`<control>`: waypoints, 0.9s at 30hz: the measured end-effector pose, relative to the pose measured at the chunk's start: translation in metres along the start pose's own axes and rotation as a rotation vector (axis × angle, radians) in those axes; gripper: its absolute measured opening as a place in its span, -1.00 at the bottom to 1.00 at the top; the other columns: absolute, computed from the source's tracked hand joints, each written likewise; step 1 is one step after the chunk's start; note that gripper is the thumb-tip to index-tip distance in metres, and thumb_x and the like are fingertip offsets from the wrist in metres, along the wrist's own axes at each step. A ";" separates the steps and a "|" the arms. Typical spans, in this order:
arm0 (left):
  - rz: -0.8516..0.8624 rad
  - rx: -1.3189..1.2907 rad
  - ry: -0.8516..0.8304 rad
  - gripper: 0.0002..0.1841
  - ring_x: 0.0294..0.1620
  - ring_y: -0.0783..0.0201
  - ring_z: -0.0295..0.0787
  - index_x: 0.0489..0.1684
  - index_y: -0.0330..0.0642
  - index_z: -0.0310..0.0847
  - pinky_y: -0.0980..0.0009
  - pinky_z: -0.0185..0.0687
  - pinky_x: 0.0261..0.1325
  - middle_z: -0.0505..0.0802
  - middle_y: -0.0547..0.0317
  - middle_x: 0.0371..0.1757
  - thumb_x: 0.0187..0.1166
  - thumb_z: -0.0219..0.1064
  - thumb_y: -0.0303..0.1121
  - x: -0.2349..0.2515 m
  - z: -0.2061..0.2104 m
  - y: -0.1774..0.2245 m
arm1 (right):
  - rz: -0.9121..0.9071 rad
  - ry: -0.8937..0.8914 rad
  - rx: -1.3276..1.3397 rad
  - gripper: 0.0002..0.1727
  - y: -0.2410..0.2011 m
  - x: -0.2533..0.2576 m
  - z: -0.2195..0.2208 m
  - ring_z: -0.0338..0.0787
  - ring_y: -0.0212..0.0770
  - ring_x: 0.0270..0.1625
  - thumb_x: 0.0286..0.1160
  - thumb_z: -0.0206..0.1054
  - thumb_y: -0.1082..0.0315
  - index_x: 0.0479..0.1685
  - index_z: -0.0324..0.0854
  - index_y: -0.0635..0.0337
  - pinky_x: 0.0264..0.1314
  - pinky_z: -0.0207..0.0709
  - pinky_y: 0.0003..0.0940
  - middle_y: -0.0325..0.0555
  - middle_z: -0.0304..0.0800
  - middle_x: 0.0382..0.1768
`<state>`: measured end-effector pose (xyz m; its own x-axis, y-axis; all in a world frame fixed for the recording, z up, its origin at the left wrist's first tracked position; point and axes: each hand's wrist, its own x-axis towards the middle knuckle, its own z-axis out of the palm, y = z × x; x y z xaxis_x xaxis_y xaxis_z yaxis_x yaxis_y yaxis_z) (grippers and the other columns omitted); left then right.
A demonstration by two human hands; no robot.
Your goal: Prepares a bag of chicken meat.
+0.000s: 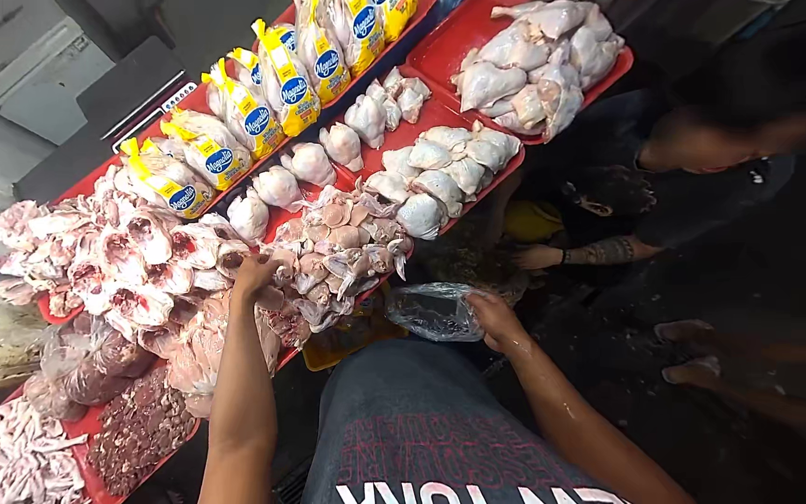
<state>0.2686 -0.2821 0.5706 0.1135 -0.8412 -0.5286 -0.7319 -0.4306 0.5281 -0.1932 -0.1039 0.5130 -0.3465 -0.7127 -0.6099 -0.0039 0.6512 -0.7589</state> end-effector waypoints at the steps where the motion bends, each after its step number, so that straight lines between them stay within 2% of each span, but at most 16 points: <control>1: -0.022 0.042 -0.016 -0.45 -0.06 -0.13 0.82 0.09 -0.29 0.75 -0.22 0.66 0.13 0.86 -0.23 -0.07 0.58 0.39 0.11 0.000 -0.001 -0.001 | 0.018 0.016 0.088 -0.73 -0.003 -0.007 0.000 0.54 -0.36 -0.53 0.78 0.15 0.20 0.08 0.66 0.18 -0.47 0.51 -0.36 -0.22 0.61 -0.44; 3: -0.052 0.077 -0.031 -0.43 -0.16 -0.11 0.78 -0.12 -0.34 0.76 -0.20 0.63 0.05 0.83 -0.22 -0.21 0.59 0.37 0.14 -0.002 -0.001 0.001 | -0.002 0.010 0.187 -0.74 -0.017 -0.020 0.000 0.57 -0.38 -0.54 0.80 0.13 0.22 0.06 0.66 0.16 -0.47 0.55 -0.39 -0.25 0.63 -0.46; 4: -0.056 0.047 -0.027 -0.46 -0.18 -0.07 0.77 -0.14 -0.34 0.75 -0.17 0.63 0.03 0.83 -0.19 -0.23 0.59 0.38 0.11 -0.005 -0.002 0.003 | -0.042 -0.006 0.194 -0.74 -0.024 -0.024 0.000 0.57 -0.40 -0.55 0.81 0.10 0.23 0.05 0.66 0.16 -0.49 0.54 -0.41 -0.27 0.63 -0.47; 7: -0.026 -0.169 -0.032 -0.54 -0.19 0.11 0.81 0.07 -0.31 0.69 0.03 0.73 0.04 0.86 -0.07 -0.16 0.55 0.48 -0.03 -0.016 0.003 0.003 | -0.146 -0.053 0.161 -0.71 -0.039 -0.026 -0.005 0.65 -0.38 -0.48 0.80 0.08 0.23 0.05 0.69 0.17 -0.38 0.62 -0.36 -0.25 0.70 -0.41; 8: -0.016 -0.212 -0.042 -0.55 -0.19 0.13 0.82 0.14 -0.32 0.67 0.07 0.74 0.04 0.86 -0.07 -0.14 0.55 0.50 -0.10 -0.018 0.005 0.003 | -0.164 -0.047 0.149 -0.72 -0.041 -0.023 -0.005 0.59 -0.39 -0.53 0.81 0.08 0.23 0.02 0.69 0.16 -0.44 0.57 -0.39 -0.27 0.66 -0.45; 10: 0.002 -0.232 -0.068 -0.57 -0.19 0.13 0.83 0.19 -0.33 0.63 0.09 0.76 0.02 0.87 -0.08 -0.12 0.49 0.52 -0.22 -0.022 0.010 0.004 | -0.190 -0.037 0.129 -0.72 -0.044 -0.016 -0.005 0.52 -0.41 -0.58 0.81 0.09 0.23 -0.03 0.68 0.16 -0.49 0.51 -0.42 -0.30 0.59 -0.51; 12: 0.008 -0.235 -0.104 -0.55 -0.17 0.15 0.84 0.21 -0.34 0.60 0.10 0.78 0.03 0.87 -0.06 -0.13 0.42 0.56 -0.31 -0.027 0.009 0.007 | -0.217 -0.033 0.107 -0.71 -0.048 -0.012 -0.004 0.56 -0.41 -0.54 0.81 0.08 0.23 0.00 0.69 0.18 -0.43 0.55 -0.42 -0.30 0.61 -0.48; 16: 0.018 -0.236 -0.116 -0.69 -0.35 0.26 0.74 0.02 -0.33 0.65 0.20 0.71 -0.16 0.82 0.06 -0.30 0.47 0.51 -0.33 -0.026 -0.005 0.011 | -0.231 -0.031 0.098 -0.70 -0.051 -0.014 -0.005 0.65 -0.40 -0.45 0.81 0.08 0.24 0.01 0.69 0.20 -0.32 0.62 -0.38 -0.26 0.68 -0.42; 19: 0.056 -0.350 -0.066 -0.82 -0.49 0.37 0.69 -0.13 -0.24 0.67 0.34 0.70 -0.32 0.79 0.20 -0.42 0.54 0.47 -0.32 -0.026 -0.023 0.012 | -0.209 -0.043 0.128 -0.69 -0.036 -0.015 -0.003 0.61 -0.42 -0.49 0.83 0.06 0.24 0.03 0.70 0.19 -0.37 0.59 -0.42 -0.28 0.66 -0.43; 23: 0.153 -0.506 -0.045 -0.91 -0.61 0.41 0.70 -0.24 -0.20 0.73 0.42 0.68 -0.49 0.83 0.22 -0.52 0.50 0.48 -0.39 -0.023 -0.045 0.026 | -0.191 -0.049 0.104 -0.68 -0.024 -0.017 0.004 0.65 -0.39 -0.44 0.83 0.06 0.24 0.02 0.72 0.20 -0.32 0.61 -0.38 -0.23 0.70 -0.40; 24: 0.164 -0.479 -0.049 -0.88 -0.60 0.40 0.71 -0.23 -0.21 0.74 0.41 0.69 -0.49 0.84 0.20 -0.50 0.49 0.50 -0.37 -0.019 -0.048 0.034 | -0.191 -0.059 0.093 -0.68 -0.026 -0.018 0.006 0.69 -0.39 -0.38 0.82 0.07 0.25 0.03 0.72 0.21 -0.24 0.64 -0.36 -0.22 0.73 -0.35; 27: 0.154 -0.261 -0.073 -0.77 -0.44 0.29 0.72 -0.14 -0.30 0.75 0.23 0.71 -0.25 0.84 0.08 -0.36 0.52 0.52 -0.29 0.011 -0.041 0.051 | -0.200 -0.068 0.072 -0.69 -0.031 -0.022 0.008 0.70 -0.40 -0.35 0.82 0.07 0.25 0.02 0.71 0.20 -0.22 0.64 -0.38 -0.23 0.73 -0.33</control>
<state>0.2602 -0.3268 0.6185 -0.0408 -0.8812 -0.4709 -0.5381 -0.3777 0.7535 -0.1784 -0.1101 0.5478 -0.2812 -0.8434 -0.4578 0.0018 0.4766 -0.8791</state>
